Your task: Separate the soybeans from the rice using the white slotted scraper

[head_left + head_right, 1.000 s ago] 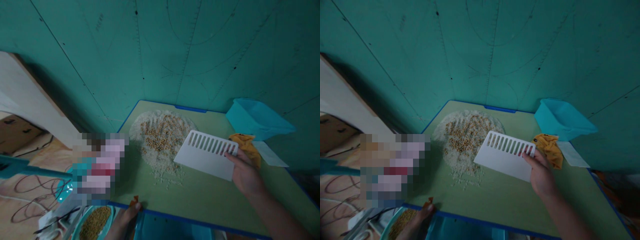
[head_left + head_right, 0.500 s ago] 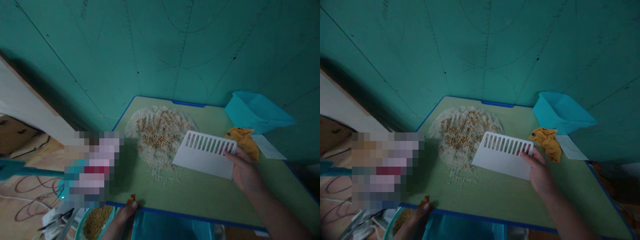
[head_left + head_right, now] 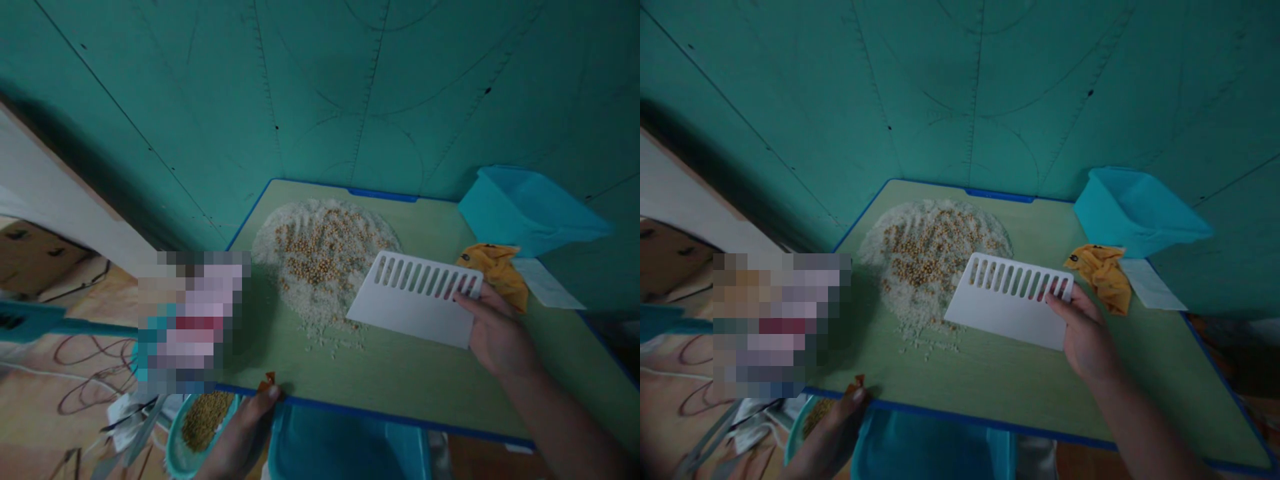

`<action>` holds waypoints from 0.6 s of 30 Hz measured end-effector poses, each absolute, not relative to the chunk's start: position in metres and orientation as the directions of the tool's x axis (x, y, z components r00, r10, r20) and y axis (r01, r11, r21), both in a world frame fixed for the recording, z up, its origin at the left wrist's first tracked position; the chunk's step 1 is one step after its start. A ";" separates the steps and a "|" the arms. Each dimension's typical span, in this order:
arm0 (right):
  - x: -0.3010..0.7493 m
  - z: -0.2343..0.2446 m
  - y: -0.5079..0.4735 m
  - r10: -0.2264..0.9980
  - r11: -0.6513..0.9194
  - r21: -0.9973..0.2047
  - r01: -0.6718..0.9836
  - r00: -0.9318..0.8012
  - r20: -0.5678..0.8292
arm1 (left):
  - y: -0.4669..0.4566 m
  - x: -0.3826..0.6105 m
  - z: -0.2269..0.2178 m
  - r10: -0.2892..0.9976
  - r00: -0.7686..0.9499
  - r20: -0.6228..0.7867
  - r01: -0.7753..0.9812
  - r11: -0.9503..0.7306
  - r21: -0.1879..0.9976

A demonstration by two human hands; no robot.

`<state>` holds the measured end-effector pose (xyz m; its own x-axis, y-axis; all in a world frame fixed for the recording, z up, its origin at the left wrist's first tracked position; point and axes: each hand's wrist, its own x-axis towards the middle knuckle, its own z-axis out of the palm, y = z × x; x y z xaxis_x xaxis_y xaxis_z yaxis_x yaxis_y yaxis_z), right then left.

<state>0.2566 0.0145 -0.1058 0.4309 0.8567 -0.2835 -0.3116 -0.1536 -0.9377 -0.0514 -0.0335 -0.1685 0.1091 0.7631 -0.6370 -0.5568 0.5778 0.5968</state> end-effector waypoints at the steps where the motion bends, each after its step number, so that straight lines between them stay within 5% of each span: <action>1: 0.257 -0.107 0.014 0.859 -0.158 -0.936 -0.313 0.424 -0.287 | -0.033 -0.051 -0.168 0.766 0.112 -0.633 -0.557 0.576 0.599; 18: 0.244 -0.113 0.018 0.912 -0.123 -0.953 -0.278 0.346 -0.219 | -0.033 -0.050 -0.170 0.767 0.105 -0.632 -0.560 0.571 0.600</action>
